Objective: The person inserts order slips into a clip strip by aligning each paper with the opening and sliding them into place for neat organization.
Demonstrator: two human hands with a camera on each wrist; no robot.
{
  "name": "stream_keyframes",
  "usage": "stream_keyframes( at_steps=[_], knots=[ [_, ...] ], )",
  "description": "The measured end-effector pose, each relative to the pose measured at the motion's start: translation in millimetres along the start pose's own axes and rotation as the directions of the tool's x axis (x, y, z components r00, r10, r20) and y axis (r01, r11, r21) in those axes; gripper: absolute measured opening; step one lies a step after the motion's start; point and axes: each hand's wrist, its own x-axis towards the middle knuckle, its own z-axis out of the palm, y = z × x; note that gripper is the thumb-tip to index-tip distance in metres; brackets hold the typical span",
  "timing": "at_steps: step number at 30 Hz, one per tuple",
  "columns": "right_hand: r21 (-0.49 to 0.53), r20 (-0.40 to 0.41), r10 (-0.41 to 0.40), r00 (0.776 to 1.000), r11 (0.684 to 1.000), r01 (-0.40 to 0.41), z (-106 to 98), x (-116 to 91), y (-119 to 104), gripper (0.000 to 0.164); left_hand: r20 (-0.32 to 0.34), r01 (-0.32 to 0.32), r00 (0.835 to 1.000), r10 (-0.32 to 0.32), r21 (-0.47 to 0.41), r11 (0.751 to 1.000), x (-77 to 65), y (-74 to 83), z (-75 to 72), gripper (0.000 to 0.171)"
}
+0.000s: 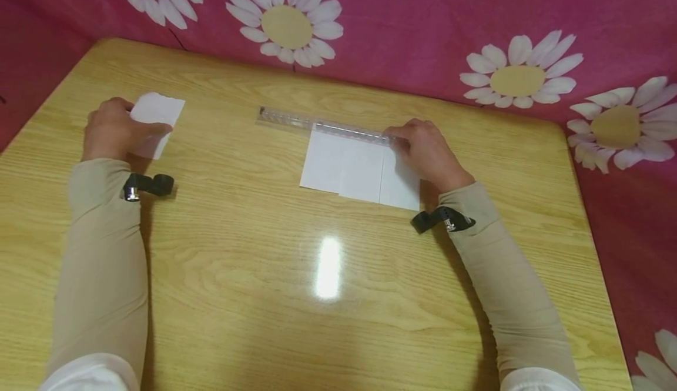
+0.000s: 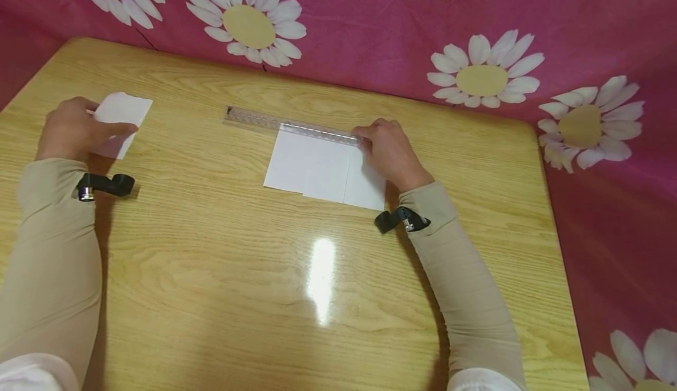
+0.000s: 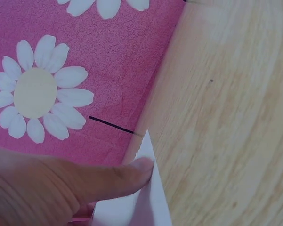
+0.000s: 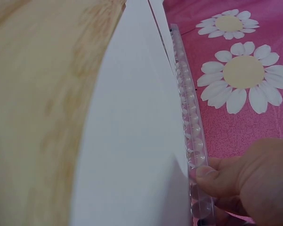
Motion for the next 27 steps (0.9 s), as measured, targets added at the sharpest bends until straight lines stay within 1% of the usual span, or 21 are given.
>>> stream_keyframes(
  at_steps=[6,12,14,21,27],
  knots=[
    [-0.004,-0.013,-0.008,1.0,1.0,0.008,-0.3,-0.1,0.1,0.03,-0.01,0.0,1.0,0.0,-0.017,1.0,0.7,0.5,0.2,0.073],
    [-0.003,-0.015,-0.011,1.0,1.0,0.01,0.1,-0.4,0.9,0.029,-0.022,-0.02,1.0,0.019,-0.035,0.999,1.9,0.9,1.0,0.067],
    [-0.003,-0.015,-0.01,1.0,1.0,0.009,0.3,-0.3,1.1,0.029,-0.013,-0.021,1.0,0.02,-0.038,0.999,3.0,0.4,0.8,0.067],
    [-0.014,-0.012,0.004,1.0,1.0,-0.004,0.7,0.6,0.9,0.029,0.024,-0.02,0.999,0.022,-0.078,0.997,5.8,0.3,0.4,0.076],
    [-0.018,-0.026,-0.012,1.0,1.0,0.011,1.7,0.9,2.1,0.028,-0.007,-0.057,0.998,0.056,-0.08,0.995,8.6,1.4,0.6,0.073]
  ],
)
